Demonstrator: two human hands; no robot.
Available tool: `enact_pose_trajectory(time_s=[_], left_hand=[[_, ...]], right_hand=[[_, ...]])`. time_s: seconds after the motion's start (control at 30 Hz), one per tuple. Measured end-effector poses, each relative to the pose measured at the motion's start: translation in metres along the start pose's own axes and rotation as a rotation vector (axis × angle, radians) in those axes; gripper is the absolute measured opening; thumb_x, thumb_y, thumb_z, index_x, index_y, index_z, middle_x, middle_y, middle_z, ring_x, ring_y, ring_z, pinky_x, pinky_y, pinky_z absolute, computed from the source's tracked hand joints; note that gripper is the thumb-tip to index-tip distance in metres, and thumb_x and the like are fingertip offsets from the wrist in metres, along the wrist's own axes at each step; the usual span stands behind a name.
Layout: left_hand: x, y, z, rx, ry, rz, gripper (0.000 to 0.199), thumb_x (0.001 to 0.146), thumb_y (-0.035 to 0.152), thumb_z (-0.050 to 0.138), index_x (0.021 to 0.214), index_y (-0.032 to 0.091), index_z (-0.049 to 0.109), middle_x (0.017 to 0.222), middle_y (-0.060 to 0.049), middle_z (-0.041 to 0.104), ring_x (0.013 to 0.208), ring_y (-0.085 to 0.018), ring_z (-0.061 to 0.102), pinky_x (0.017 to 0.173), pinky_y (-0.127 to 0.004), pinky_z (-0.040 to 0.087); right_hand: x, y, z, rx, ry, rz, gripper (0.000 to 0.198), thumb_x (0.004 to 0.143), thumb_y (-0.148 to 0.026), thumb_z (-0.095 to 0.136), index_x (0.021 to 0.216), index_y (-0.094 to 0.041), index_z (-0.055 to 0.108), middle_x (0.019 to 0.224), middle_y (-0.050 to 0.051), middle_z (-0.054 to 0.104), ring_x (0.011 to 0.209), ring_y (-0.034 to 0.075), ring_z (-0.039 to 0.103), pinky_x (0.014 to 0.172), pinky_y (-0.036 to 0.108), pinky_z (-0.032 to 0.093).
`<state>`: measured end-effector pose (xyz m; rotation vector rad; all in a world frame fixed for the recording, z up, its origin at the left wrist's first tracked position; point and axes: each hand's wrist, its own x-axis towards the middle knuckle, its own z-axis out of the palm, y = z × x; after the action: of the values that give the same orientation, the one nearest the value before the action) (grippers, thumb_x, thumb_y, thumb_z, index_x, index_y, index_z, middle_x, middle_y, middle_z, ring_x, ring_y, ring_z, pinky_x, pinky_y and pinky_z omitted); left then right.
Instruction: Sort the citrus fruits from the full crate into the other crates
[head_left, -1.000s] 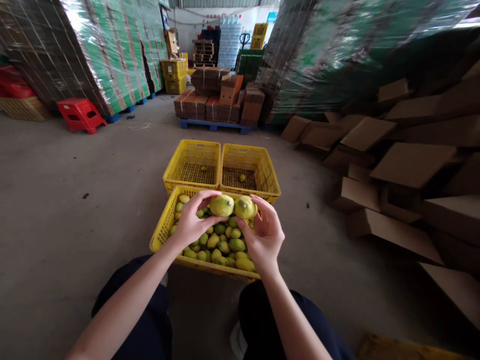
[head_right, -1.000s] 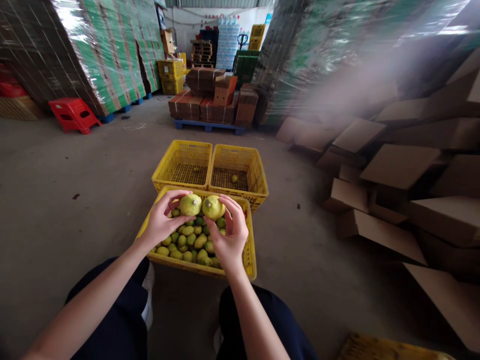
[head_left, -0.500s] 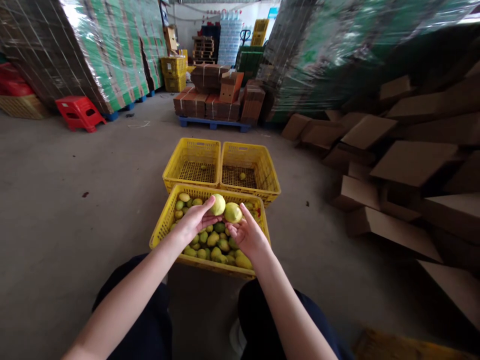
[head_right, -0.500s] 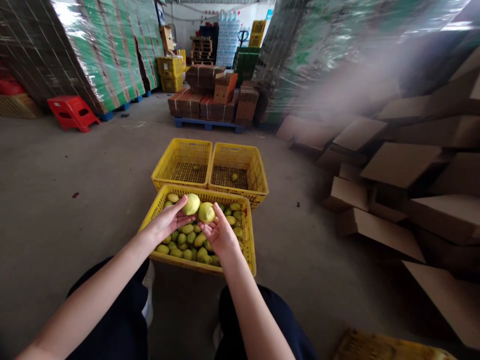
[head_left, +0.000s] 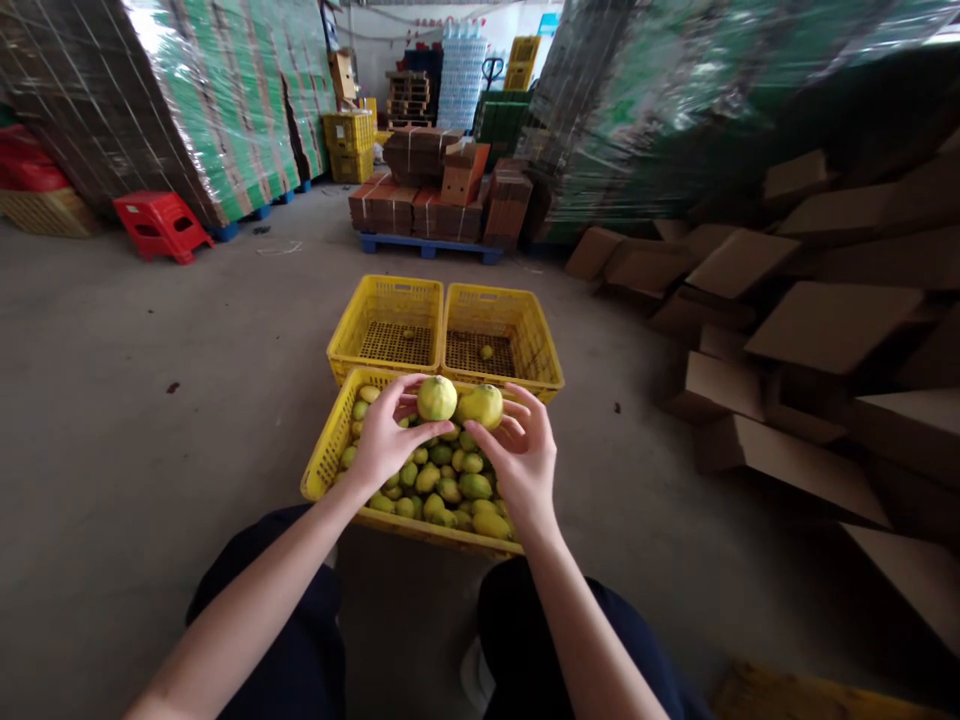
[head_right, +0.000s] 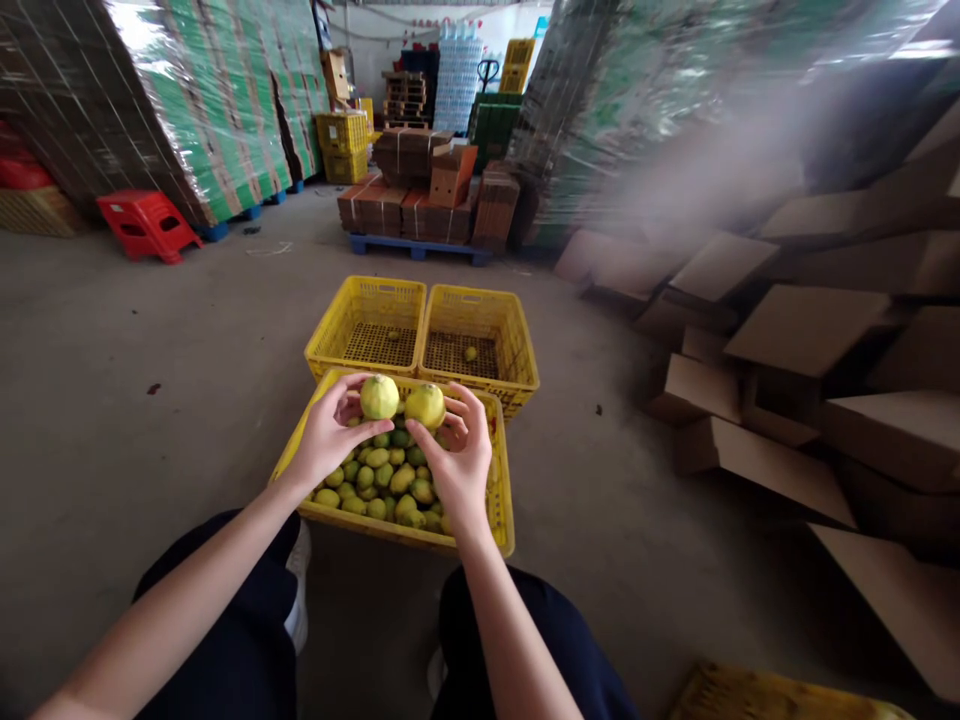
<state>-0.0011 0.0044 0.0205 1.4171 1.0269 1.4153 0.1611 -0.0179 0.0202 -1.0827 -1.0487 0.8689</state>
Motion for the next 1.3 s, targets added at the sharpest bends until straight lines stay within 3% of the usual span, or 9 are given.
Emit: enact_pose_trajectory(time_s=[0.1,0.2,0.3,0.47,0.6,0.8,0.97,1.17,1.3], left_hand=[[-0.001,-0.001,-0.001,0.048,-0.009,0.083,0.054,0.063,0.035,0.087,0.112,0.026,0.067,0.123,-0.007,0.053,0.101,-0.018,0.063,0.091,-0.033,0.056],[-0.001,0.003,-0.002,0.011,-0.065,0.078,0.056,0.065,0.033,0.086,0.117,0.028,0.066,0.119,-0.006,0.053,0.107,-0.02,0.062,0.093,-0.032,0.055],[0.002,0.008,-0.005,-0.133,-0.129,-0.06,0.06,0.067,0.03,0.085,0.123,0.027,0.062,0.118,-0.006,0.058,0.104,-0.02,0.064,0.094,-0.034,0.054],[0.004,0.005,-0.005,-0.391,-0.102,-0.413,0.036,0.077,0.031,0.075,0.111,0.02,0.066,0.111,-0.008,0.068,0.108,-0.023,0.064,0.097,-0.037,0.052],[-0.001,-0.003,0.007,-0.473,-0.064,-0.566,0.033,0.077,0.037,0.075,0.103,0.018,0.066,0.104,-0.008,0.07,0.102,-0.022,0.065,0.086,-0.032,0.055],[-0.003,-0.005,0.018,-0.465,0.054,-0.681,0.038,0.077,0.052,0.072,0.091,0.018,0.062,0.08,-0.003,0.069,0.073,-0.016,0.067,0.058,-0.023,0.051],[0.004,-0.005,0.014,-0.571,0.173,-0.856,0.043,0.088,0.058,0.056,0.079,0.016,0.063,0.066,-0.005,0.066,0.05,-0.011,0.058,0.043,-0.02,0.044],[0.005,-0.005,0.01,-0.64,0.142,-0.881,0.04,0.092,0.053,0.052,0.089,0.016,0.065,0.07,-0.005,0.067,0.052,-0.012,0.06,0.038,-0.019,0.043],[0.007,-0.011,0.008,-0.641,0.208,-0.922,0.041,0.09,0.057,0.053,0.083,0.017,0.061,0.063,-0.003,0.061,0.05,-0.013,0.059,0.036,-0.02,0.039]], right_hand=[[-0.003,0.003,0.004,0.019,-0.002,-0.102,0.054,0.067,-0.028,0.082,0.113,-0.029,0.055,0.11,0.002,0.065,0.099,0.019,0.065,0.088,0.039,0.055],[-0.003,0.001,0.003,0.053,-0.023,-0.095,0.041,0.069,-0.028,0.08,0.105,-0.026,0.059,0.109,0.002,0.066,0.102,0.02,0.065,0.091,0.04,0.055],[0.0,-0.002,-0.003,0.086,-0.057,0.014,0.041,0.068,-0.03,0.082,0.105,-0.025,0.065,0.106,0.003,0.07,0.099,0.021,0.067,0.09,0.04,0.054],[0.005,0.004,-0.007,0.148,-0.129,0.304,0.044,0.071,-0.041,0.076,0.111,-0.023,0.069,0.108,0.004,0.073,0.098,0.023,0.068,0.087,0.038,0.053],[0.001,0.013,0.003,0.242,-0.138,0.463,0.036,0.074,-0.051,0.068,0.095,-0.022,0.07,0.092,0.002,0.073,0.084,0.022,0.067,0.066,0.032,0.055],[-0.009,0.009,0.016,0.22,-0.146,0.572,0.031,0.07,-0.046,0.078,0.082,-0.023,0.061,0.065,-0.005,0.062,0.053,0.012,0.053,0.044,0.023,0.04],[-0.001,0.013,0.013,0.358,-0.189,0.649,0.037,0.069,-0.053,0.075,0.075,-0.021,0.06,0.067,0.0,0.066,0.063,0.018,0.061,0.044,0.025,0.04],[0.004,0.017,0.013,0.387,-0.168,0.72,0.043,0.063,-0.056,0.078,0.081,-0.019,0.065,0.068,0.001,0.069,0.061,0.019,0.065,0.047,0.028,0.049],[0.005,0.016,0.018,0.344,-0.039,0.752,0.041,0.068,-0.06,0.073,0.074,-0.021,0.062,0.061,0.001,0.067,0.054,0.019,0.062,0.041,0.029,0.049]])
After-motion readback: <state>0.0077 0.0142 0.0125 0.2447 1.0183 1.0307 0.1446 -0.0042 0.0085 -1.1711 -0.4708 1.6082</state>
